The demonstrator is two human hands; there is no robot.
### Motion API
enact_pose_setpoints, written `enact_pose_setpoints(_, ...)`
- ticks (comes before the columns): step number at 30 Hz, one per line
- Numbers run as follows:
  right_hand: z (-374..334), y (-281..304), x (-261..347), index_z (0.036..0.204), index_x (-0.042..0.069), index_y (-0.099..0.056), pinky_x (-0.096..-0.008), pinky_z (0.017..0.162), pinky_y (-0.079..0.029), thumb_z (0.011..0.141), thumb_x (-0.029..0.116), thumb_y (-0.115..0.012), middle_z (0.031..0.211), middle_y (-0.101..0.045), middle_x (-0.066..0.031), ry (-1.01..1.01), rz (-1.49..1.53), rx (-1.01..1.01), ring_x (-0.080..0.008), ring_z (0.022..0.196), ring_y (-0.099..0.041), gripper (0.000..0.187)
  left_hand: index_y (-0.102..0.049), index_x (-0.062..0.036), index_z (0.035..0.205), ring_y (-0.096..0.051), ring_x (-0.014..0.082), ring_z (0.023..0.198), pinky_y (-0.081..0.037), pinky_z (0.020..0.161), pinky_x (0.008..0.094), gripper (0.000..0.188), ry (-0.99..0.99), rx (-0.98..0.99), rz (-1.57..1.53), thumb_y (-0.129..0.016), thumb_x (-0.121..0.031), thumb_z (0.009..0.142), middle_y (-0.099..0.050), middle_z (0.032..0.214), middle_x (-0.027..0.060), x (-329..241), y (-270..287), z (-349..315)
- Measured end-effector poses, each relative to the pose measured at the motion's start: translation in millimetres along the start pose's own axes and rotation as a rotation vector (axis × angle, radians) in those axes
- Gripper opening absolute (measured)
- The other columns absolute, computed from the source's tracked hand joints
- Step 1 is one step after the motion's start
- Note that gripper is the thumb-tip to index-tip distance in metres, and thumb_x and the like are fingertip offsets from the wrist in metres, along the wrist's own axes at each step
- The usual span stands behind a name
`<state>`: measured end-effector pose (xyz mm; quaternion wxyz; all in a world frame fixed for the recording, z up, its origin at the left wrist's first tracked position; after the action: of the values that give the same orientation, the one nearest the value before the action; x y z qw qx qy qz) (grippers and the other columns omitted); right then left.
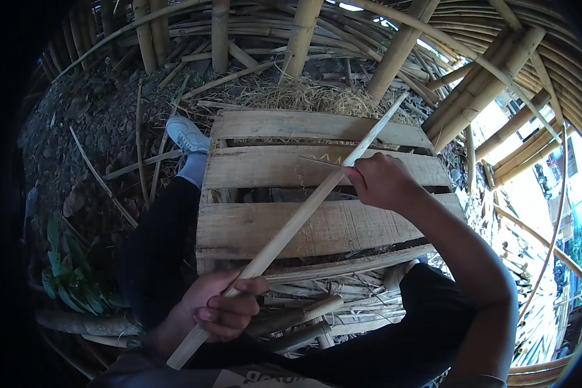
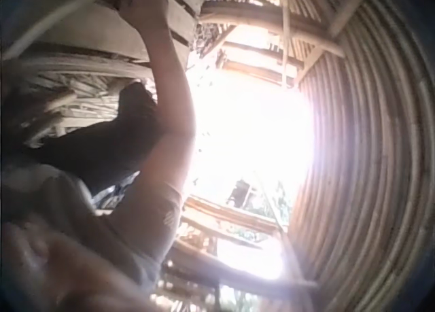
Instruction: The person is using a knife to shave and smooth a thin bamboo strip while sitting on a wooden crate.
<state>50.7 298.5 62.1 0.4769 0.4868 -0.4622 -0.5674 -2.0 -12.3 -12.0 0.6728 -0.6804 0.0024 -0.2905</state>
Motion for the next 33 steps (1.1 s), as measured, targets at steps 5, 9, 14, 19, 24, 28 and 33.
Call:
enact_pose_setpoints(5,-19,21,104,0.075,0.005,-0.06,-0.0411,0.046,-0.05,0.091,0.021,-0.061,0.053,-0.056,-0.011,0.306,0.262,0.097,-0.0305,0.044,-0.059,0.023,-0.042,-0.012,0.086,-0.04,0.0071,0.036,-0.031,0.025,0.018,0.037,-0.018,0.033,0.03,-0.022,-0.035,0.107,-0.038,0.052,-0.0004,-3,4,-7)
enact_pose_setpoints(9,-6,7,63,0.086,0.006,-0.067,-0.0441,0.057,-0.055,0.097,0.03,-0.052,0.057,-0.061,-0.0123,0.275,0.283,-0.035,-0.0326,0.054,-0.065,0.03,-0.042,-0.0123,0.086,-0.04,0.007,0.036,-0.029,0.025,0.0179,0.038,-0.029,0.016,0.028,-0.021,-0.037,0.107,-0.037,0.052,-0.0009,2,0,-9)
enact_pose_setpoints(14,5,5,-22,0.086,0.005,-0.068,-0.0504,0.067,-0.055,0.099,0.031,-0.048,0.065,-0.064,-0.0163,-0.196,-0.125,0.086,-0.0363,0.061,-0.066,0.035,-0.042,-0.0125,0.086,-0.039,0.0066,0.036,-0.029,0.024,0.0174,0.038,0.004,0.017,0.047,-0.022,-0.038,0.107,-0.037,0.053,-0.0011,0,3,0)
enact_pose_setpoints(19,-18,17,83,0.074,0.004,-0.057,-0.0456,0.049,-0.05,0.091,0.019,-0.059,0.052,-0.055,-0.0129,0.233,0.24,0.063,-0.0343,0.047,-0.059,0.022,-0.041,-0.0127,0.086,-0.039,0.0062,0.035,-0.029,0.024,0.0171,0.039,-0.008,0.024,0.016,-0.022,-0.04,0.106,-0.037,0.053,-0.0011,-3,6,-8)
enact_pose_setpoints(24,4,-10,-8,0.08,0.002,-0.064,-0.0455,0.06,-0.054,0.096,0.028,-0.054,0.059,-0.06,-0.0181,0.037,0.022,-0.048,-0.0364,0.06,-0.065,0.032,-0.041,-0.0129,0.086,-0.038,0.0056,0.035,-0.029,0.024,0.0171,0.039,-0.009,-0.022,0.064,-0.023,-0.041,0.106,-0.036,0.052,-0.0014,-1,3,-7)
enact_pose_setpoints(28,-4,-10,-111,0.075,0.0,-0.065,-0.0513,0.067,-0.053,0.099,0.033,-0.049,0.065,-0.062,-0.0241,-0.443,-0.371,0.051,-0.0418,0.068,-0.065,0.044,-0.041,-0.0129,0.086,-0.038,0.0054,0.035,-0.028,0.023,0.0168,0.038,0.014,-0.002,0.092,-0.024,-0.04,0.106,-0.036,0.052,-0.0015,0,-3,-4)
enact_pose_setpoints(33,-22,-9,-8,0.076,0.001,-0.06,-0.0526,0.056,-0.051,0.098,0.026,-0.051,0.058,-0.057,-0.022,-0.103,0.102,-0.051,-0.0416,0.056,-0.062,0.035,-0.042,-0.0109,0.084,-0.042,0.0055,0.034,-0.037,0.027,0.0174,0.036,-0.041,-0.058,0.057,-0.023,-0.032,0.106,-0.039,0.05,-0.0011,-5,1,-11)
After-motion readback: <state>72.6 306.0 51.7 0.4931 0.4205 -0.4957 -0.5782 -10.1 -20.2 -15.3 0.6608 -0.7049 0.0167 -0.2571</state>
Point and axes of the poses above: each hand's wrist, its own z-axis towards the middle knuckle, its own y-axis out of the back of the hand, x = y × z, the point moved 2 cm from there along z, towards the middle knuckle
